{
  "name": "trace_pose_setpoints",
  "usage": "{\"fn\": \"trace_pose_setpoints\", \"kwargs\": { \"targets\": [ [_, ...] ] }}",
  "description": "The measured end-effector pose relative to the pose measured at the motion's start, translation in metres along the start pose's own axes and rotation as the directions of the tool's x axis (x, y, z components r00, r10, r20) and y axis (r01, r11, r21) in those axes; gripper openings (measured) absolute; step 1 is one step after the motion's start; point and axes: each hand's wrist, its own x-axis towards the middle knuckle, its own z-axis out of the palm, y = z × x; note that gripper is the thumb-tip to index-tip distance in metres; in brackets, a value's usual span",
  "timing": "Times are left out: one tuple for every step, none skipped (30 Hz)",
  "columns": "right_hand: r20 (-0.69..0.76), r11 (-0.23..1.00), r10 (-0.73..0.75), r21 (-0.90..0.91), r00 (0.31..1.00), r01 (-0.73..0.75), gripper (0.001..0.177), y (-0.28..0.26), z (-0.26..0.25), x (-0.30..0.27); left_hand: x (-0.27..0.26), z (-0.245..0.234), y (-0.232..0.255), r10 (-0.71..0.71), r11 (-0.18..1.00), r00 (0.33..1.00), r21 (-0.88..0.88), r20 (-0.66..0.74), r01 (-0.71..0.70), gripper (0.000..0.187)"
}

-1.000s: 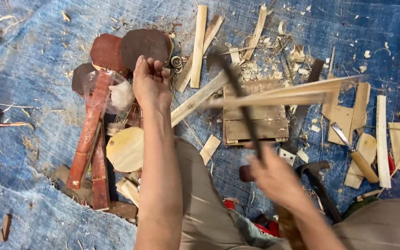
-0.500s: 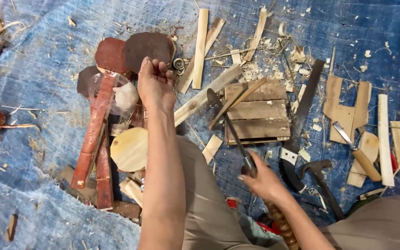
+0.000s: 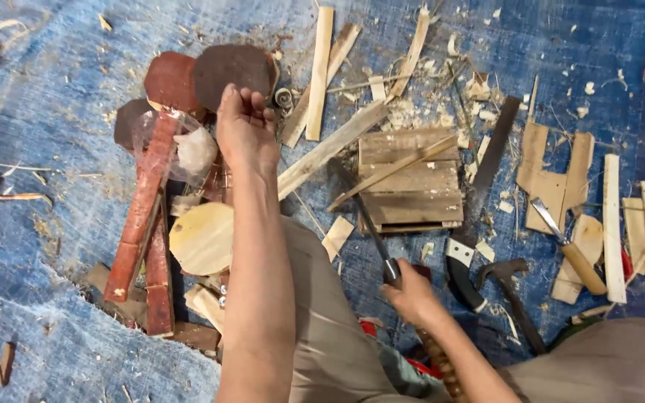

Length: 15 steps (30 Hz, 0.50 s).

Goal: Shaping thin wooden sticks using a curved knife while sitting on a workshop floor.

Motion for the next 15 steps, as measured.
{"fn": "trace_pose_setpoints", "kwargs": {
  "targets": [
    [0.002, 1.0, -0.004, 0.006, 1.0, 0.004, 0.044, 0.007, 0.003, 0.008, 0.0, 0.001, 0.0, 0.004, 1.0, 1.0, 0.005, 0.004, -0.004, 0.025],
    [-0.011, 0.999, -0.016, 0.033, 1.0, 0.017, 0.042, 0.015, 0.007, 0.018, 0.001, 0.002, 0.0, 0.005, 1.0, 1.0, 0.004, 0.007, -0.005, 0.027],
    [-0.027, 0.998, -0.02, 0.053, 0.999, 0.022, 0.04, 0.024, 0.005, 0.026, 0.002, 0.004, -0.005, -0.003, 1.0, 1.0, -0.002, 0.007, 0.003, 0.029],
    [-0.028, 0.998, -0.017, 0.053, 0.999, 0.018, 0.04, 0.007, -0.005, 0.001, -0.009, 0.003, -0.003, -0.007, 1.0, 1.0, -0.002, 0.007, 0.007, 0.029],
    [0.009, 0.999, -0.046, 0.021, 0.999, 0.046, 0.033, -0.015, -0.016, -0.02, -0.017, 0.007, 0.001, -0.001, 0.999, 1.0, -0.053, 0.021, 0.002, 0.025],
    [0.047, 0.997, -0.074, -0.01, 0.996, 0.075, 0.026, -0.036, -0.026, -0.041, -0.024, 0.01, 0.005, 0.005, 0.995, 0.999, -0.104, 0.035, -0.001, 0.023],
    [0.058, 0.998, -0.069, -0.011, 0.996, 0.069, 0.026, -0.047, -0.035, -0.054, -0.019, 0.007, 0.005, 0.004, 0.995, 1.0, -0.098, 0.024, -0.002, 0.023],
    [0.052, 0.998, -0.057, -0.002, 0.997, 0.057, 0.027, -0.059, -0.043, -0.066, -0.012, 0.003, 0.004, 0.011, 0.994, 0.999, -0.107, 0.043, -0.007, 0.019],
    [0.047, 0.999, -0.044, 0.006, 0.998, 0.044, 0.029, -0.073, -0.053, -0.077, -0.005, -0.001, 0.004, 0.019, 0.993, 0.998, -0.116, 0.06, -0.012, 0.016],
    [0.059, 0.999, -0.038, 0.003, 0.997, 0.038, 0.029, -0.074, -0.051, -0.081, -0.011, -0.004, 0.006, 0.019, 0.994, 0.999, -0.111, 0.047, -0.014, 0.016],
    [0.08, 1.0, 0.008, -0.027, 0.997, -0.006, 0.024, -0.077, -0.051, -0.082, -0.014, 0.0, 0.008, 0.011, 0.995, 1.0, -0.104, 0.025, -0.008, 0.023],
    [0.099, 0.997, 0.055, -0.058, 0.994, -0.049, 0.019, -0.08, -0.052, -0.083, -0.018, 0.004, 0.01, 0.003, 0.995, 1.0, -0.098, 0.002, -0.003, 0.033],
    [0.097, 0.997, 0.056, -0.061, 0.994, -0.05, 0.019, -0.056, -0.032, -0.063, -0.015, 0.003, 0.01, 0.001, 0.995, 1.0, -0.101, 0.001, -0.001, 0.033],
    [0.09, 0.989, 0.029, -0.147, 0.996, -0.016, 0.03, -0.032, -0.013, -0.044, -0.013, 0.002, 0.01, 0.004, 0.995, 1.0, -0.1, 0.009, -0.003, 0.03],
    [0.08, 0.974, 0.0, -0.228, 0.997, 0.019, 0.042, -0.008, 0.005, -0.023, -0.01, 0.004, 0.009, 0.007, 0.995, 1.0, -0.099, 0.023, -0.004, 0.028]
  ]
}}
